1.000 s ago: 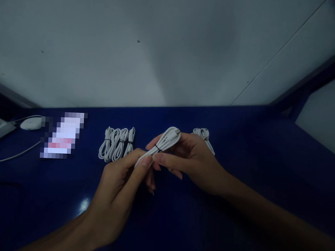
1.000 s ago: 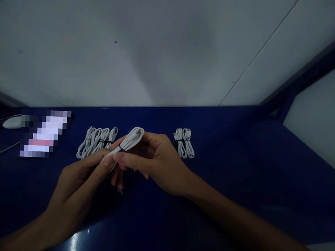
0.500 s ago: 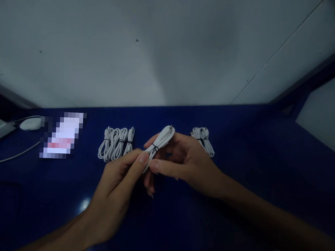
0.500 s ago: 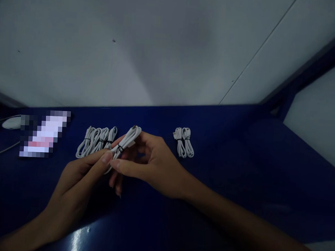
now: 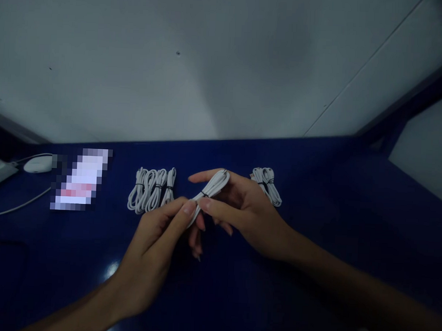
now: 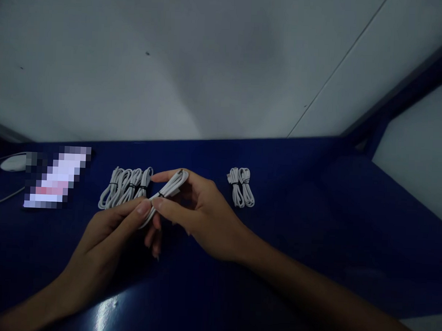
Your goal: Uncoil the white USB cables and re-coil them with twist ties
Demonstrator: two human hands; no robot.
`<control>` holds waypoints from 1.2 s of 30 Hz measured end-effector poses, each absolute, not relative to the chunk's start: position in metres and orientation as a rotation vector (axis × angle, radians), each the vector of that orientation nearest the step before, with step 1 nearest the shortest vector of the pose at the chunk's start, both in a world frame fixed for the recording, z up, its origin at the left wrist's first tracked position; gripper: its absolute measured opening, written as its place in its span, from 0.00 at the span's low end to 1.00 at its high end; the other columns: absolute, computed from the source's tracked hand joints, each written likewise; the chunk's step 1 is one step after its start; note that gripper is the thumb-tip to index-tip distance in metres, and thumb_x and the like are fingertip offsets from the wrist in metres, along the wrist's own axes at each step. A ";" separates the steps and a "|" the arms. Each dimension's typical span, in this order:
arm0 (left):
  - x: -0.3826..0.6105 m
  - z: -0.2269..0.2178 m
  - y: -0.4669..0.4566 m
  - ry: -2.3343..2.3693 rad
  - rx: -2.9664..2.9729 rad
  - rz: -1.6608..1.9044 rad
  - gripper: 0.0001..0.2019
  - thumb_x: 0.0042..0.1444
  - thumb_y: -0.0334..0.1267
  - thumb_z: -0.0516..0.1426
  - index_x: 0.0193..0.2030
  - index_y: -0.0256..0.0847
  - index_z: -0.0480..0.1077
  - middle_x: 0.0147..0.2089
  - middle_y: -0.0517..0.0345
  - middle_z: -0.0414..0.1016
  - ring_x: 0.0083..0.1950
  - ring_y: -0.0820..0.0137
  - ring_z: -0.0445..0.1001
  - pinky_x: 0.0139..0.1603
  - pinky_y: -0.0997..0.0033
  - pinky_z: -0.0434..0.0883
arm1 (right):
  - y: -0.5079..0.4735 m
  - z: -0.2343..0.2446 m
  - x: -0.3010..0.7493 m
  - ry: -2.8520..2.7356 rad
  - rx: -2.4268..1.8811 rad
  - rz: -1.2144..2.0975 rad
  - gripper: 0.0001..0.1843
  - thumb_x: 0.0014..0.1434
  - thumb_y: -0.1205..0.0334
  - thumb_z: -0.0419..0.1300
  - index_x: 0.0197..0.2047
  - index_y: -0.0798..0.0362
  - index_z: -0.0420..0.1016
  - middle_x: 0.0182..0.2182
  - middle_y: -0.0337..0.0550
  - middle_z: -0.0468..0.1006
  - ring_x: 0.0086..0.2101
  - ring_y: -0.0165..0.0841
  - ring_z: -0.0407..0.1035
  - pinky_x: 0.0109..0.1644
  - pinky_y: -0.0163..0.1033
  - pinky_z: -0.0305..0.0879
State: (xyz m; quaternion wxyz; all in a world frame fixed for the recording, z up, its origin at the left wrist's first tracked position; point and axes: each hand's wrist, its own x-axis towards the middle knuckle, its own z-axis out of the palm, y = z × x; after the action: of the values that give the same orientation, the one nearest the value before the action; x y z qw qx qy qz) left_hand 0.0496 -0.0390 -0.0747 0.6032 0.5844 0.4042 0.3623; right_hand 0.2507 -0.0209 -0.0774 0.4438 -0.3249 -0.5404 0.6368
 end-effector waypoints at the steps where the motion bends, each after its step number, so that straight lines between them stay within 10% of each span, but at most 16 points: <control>1: 0.050 -0.074 -0.038 0.939 1.339 0.836 0.22 0.79 0.48 0.55 0.34 0.41 0.76 0.30 0.61 0.74 0.32 0.71 0.75 0.38 0.71 0.72 | -0.020 -0.078 0.251 -1.347 -0.827 1.563 0.20 0.72 0.60 0.70 0.65 0.50 0.76 0.35 0.38 0.81 0.31 0.27 0.75 0.26 0.28 0.70; 15: 0.050 -0.078 -0.029 0.774 1.003 0.779 0.23 0.78 0.47 0.53 0.33 0.38 0.76 0.26 0.57 0.73 0.27 0.66 0.77 0.32 0.69 0.78 | -0.024 -0.075 0.254 -1.411 -0.776 1.445 0.27 0.74 0.67 0.63 0.72 0.47 0.66 0.39 0.40 0.82 0.33 0.30 0.75 0.29 0.33 0.69; 25: 0.046 -0.071 -0.027 0.629 0.794 0.658 0.22 0.76 0.45 0.54 0.28 0.43 0.61 0.24 0.60 0.64 0.26 0.68 0.71 0.30 0.69 0.77 | -0.010 -0.083 0.254 -1.230 -0.676 1.692 0.13 0.74 0.56 0.67 0.57 0.50 0.83 0.34 0.37 0.78 0.27 0.25 0.70 0.23 0.26 0.66; 36: 0.049 -0.072 -0.028 0.842 1.265 0.736 0.13 0.77 0.44 0.60 0.45 0.39 0.82 0.39 0.56 0.83 0.31 0.74 0.81 0.37 0.77 0.79 | -0.011 -0.080 0.254 -1.207 -0.835 1.549 0.13 0.68 0.56 0.74 0.39 0.52 0.76 0.27 0.33 0.78 0.23 0.23 0.67 0.24 0.26 0.64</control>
State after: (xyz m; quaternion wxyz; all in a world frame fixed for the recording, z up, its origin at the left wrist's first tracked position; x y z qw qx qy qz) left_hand 0.0490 -0.0278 -0.0723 0.6643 0.5599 0.3728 0.3259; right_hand 0.2543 -0.0114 -0.0795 0.4829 -0.3426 -0.4955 0.6356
